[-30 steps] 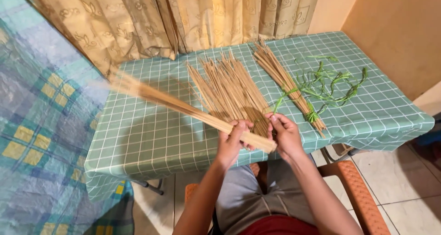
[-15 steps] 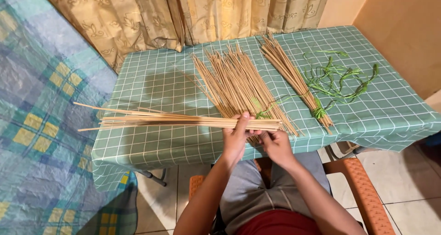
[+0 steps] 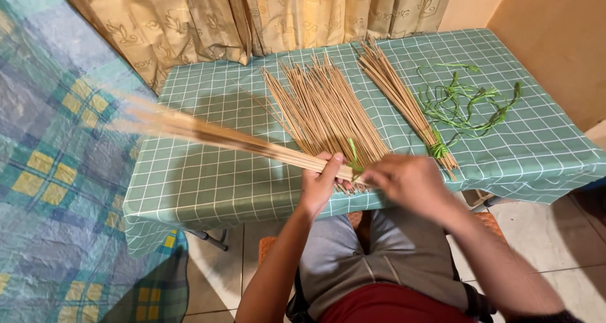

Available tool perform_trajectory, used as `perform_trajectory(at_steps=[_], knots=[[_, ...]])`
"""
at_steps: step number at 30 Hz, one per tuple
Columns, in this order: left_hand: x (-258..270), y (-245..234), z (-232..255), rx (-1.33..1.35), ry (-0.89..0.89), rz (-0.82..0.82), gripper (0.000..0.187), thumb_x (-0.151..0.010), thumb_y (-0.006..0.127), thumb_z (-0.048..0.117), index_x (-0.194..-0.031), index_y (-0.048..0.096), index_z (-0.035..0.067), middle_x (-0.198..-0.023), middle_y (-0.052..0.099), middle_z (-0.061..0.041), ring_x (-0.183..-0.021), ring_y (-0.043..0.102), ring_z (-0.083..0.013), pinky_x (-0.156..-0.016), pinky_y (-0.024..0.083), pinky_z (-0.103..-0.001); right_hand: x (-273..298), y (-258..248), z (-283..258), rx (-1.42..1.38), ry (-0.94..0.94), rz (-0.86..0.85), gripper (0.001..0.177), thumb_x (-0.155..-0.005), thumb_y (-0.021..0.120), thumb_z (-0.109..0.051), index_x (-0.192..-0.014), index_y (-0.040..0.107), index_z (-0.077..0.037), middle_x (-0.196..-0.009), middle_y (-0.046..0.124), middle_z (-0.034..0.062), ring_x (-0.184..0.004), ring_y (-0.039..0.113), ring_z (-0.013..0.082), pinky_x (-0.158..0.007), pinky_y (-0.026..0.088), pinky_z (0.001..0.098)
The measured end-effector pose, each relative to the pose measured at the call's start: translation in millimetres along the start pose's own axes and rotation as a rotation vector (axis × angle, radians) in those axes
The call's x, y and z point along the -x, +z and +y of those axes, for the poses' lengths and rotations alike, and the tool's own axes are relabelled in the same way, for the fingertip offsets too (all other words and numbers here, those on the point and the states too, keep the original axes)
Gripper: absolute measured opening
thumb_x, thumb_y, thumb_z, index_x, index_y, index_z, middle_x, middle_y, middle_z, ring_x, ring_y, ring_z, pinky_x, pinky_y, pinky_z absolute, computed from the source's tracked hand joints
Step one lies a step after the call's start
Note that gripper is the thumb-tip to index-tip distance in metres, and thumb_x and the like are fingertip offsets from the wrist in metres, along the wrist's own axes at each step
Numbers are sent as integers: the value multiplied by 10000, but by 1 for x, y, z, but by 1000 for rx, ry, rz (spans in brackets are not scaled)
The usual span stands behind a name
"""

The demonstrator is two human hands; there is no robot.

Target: Assembling brooms by bundling thin wooden sticks and tying them with plastic strips.

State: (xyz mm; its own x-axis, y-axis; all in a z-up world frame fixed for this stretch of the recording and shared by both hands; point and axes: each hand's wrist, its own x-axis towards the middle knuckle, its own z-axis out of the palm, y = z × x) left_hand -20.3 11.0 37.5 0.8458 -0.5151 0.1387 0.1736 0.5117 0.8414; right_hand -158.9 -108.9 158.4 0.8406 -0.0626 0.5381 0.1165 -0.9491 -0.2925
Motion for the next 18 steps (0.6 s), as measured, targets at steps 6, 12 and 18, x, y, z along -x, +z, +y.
perform_trajectory(at_steps=[6, 12, 18], knots=[[9, 1, 8, 173, -94, -220, 271, -942, 739, 142, -785, 593, -24, -822, 686, -276, -444, 514, -159, -353, 600, -400, -25, 28, 77, -823, -52, -220, 206, -861, 739, -7, -1011, 837, -110, -679, 790, 118, -470, 558, 154, -521, 461, 289], [-2, -3, 1, 256, -75, -82, 260, -963, 711, 187, -845, 581, -5, -834, 681, -258, -473, 548, -158, -420, 651, -396, 54, 98, 82, -573, -97, -227, 366, -882, 562, 38, -1197, 740, -18, -755, 769, 175, -533, 691, 244, -510, 557, 355], [3, 10, 13, -242, 138, 19, 244, -981, 712, 183, -808, 678, 13, -587, 652, -179, -442, 610, -150, -410, 567, -297, 49, 60, 49, 101, -430, 3, 172, -945, 581, -53, -1011, 738, -79, -615, 628, 0, -452, 548, 107, -424, 449, 214]])
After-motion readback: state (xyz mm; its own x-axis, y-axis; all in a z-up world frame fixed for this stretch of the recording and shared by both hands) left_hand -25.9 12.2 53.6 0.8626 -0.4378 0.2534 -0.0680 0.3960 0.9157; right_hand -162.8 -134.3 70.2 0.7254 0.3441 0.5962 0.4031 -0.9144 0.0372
